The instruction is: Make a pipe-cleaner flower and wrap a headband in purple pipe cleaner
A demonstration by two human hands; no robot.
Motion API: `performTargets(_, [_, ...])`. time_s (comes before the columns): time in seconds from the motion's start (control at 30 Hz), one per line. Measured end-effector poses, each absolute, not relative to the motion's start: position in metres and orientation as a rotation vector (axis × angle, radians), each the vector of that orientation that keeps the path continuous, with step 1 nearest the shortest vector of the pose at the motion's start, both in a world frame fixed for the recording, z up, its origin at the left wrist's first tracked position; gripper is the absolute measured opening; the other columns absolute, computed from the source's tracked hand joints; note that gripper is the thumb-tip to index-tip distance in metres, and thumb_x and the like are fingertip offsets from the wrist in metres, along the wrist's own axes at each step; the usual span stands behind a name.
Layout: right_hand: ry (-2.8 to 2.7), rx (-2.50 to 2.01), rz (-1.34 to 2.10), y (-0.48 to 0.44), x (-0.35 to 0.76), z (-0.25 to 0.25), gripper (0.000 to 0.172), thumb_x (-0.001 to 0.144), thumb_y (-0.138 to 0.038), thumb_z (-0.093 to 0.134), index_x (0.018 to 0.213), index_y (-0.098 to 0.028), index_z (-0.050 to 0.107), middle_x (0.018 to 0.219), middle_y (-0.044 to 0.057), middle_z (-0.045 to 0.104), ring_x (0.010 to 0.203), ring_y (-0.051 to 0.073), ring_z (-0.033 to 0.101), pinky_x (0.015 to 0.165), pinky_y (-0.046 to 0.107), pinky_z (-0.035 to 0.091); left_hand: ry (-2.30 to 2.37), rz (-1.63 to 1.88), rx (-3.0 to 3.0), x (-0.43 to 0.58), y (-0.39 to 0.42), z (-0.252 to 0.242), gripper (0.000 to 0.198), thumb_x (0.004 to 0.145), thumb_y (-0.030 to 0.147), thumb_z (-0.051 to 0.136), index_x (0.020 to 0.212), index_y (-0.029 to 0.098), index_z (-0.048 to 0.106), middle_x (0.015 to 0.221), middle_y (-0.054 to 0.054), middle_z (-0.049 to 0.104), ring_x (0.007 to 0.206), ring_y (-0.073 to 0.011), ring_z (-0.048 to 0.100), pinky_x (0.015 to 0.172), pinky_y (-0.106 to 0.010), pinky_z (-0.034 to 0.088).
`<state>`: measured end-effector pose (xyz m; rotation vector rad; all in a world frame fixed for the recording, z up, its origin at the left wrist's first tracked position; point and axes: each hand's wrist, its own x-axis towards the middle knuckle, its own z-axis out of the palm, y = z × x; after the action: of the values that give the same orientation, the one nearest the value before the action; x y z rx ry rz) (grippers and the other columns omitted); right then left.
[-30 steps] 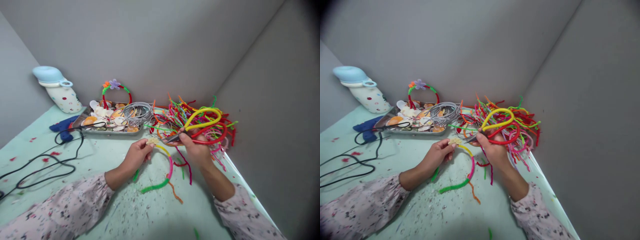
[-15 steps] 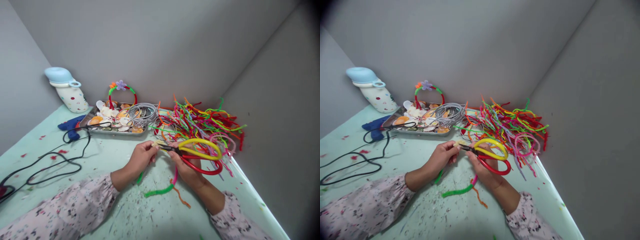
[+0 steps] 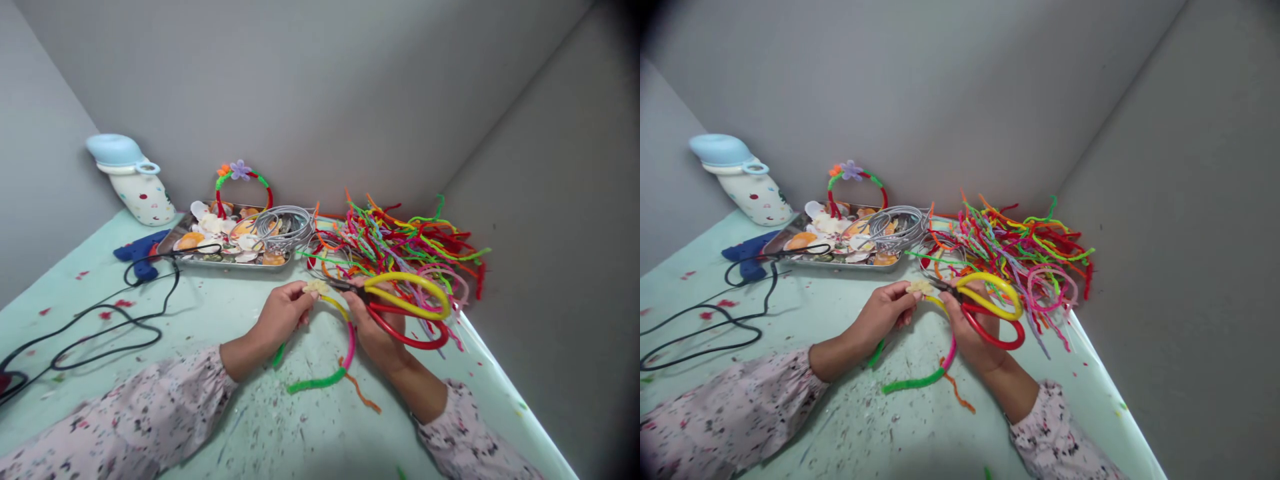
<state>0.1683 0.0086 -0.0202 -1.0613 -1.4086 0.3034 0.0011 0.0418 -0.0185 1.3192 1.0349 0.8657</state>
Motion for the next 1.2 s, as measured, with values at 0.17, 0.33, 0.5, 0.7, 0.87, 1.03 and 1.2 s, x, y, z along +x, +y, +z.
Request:
performTargets(0.17, [-1.435,-1.022,0.356,0.008,0.168,-0.019,0.022,0.08,-0.018,0.064,0.099,-0.025,0.056,0.094,0.002,0.062,0.094,0.02,0.06,0.087,0.043,0.051,1.03,0.86,1.314,0.0011,0.042,-0.018,0.026,0.08,0.04,0.054,0.067,0.018,0.052,0.046,0.005,0.046,0.039,-0.0066,0.036,0.04,-0.019,0.025])
performTargets(0.33, [-1.34,-1.035,0.4,0.0076,0.1654,-0.0179,0.02,0.081,-0.02,0.062,0.098,-0.026,0.055,0.094,0.001,0.061,0.092,0.02,0.061,0.087,0.044,0.051,1.045,0.864,1.313,0.0018,0.0409,-0.016,0.028,0.079,0.042,0.055,0.066,0.017,0.053,0.046,0.005,0.046,0.04,-0.0068,0.037,0.041,-0.019,0.026])
performTargets(0.5, [-1.395,-1.022,0.517,0.0096,0.164,-0.0188,0.02,0.081,-0.021,0.063,0.098,-0.025,0.056,0.095,0.002,0.063,0.094,0.02,0.061,0.089,0.045,0.051,1.033,0.867,1.339,0.002,0.0403,-0.0159,0.028,0.079,0.041,0.055,0.065,0.017,0.052,0.046,0.005,0.045,0.042,-0.0073,0.039,0.042,-0.019,0.027])
performTargets(0.7, [-1.317,-1.014,0.478,0.0113,0.1649,-0.0177,0.017,0.082,-0.021,0.062,0.097,-0.024,0.056,0.094,0.001,0.065,0.092,0.018,0.062,0.088,0.042,0.051,1.037,0.862,1.338,0.0014,0.0399,-0.018,0.029,0.079,0.042,0.056,0.064,0.017,0.052,0.046,0.005,0.044,0.04,-0.0068,0.037,0.042,-0.019,0.025])
performTargets(0.87, [-1.355,-1.048,0.525,0.0107,0.1628,-0.0185,0.015,0.081,-0.023,0.063,0.095,-0.024,0.059,0.093,0.001,0.066,0.091,0.019,0.063,0.09,0.044,0.05,1.026,0.852,1.356,0.0012,0.0397,-0.0157,0.027,0.079,0.04,0.055,0.065,0.016,0.053,0.047,0.005,0.045,0.043,-0.0073,0.039,0.043,-0.02,0.027])
performTargets(1.03, [-1.339,-1.028,0.573,0.0113,0.1626,-0.018,0.018,0.081,-0.025,0.064,0.098,-0.024,0.059,0.091,0.001,0.066,0.09,0.02,0.063,0.088,0.044,0.051,1.032,0.833,1.375,0.0013,0.0398,-0.0154,0.026,0.079,0.039,0.055,0.066,0.016,0.055,0.047,0.005,0.044,0.043,-0.0074,0.038,0.043,-0.02,0.026])
performTargets(1.2, [-1.303,-1.047,0.442,0.0136,0.165,-0.0153,0.018,0.08,-0.024,0.064,0.097,-0.025,0.058,0.096,0.002,0.065,0.094,0.02,0.061,0.088,0.043,0.05,1.04,0.837,1.369,0.0014,0.0398,-0.0167,0.027,0.079,0.039,0.055,0.064,0.017,0.053,0.046,0.005,0.044,0.041,-0.0071,0.036,0.042,-0.02,0.026])
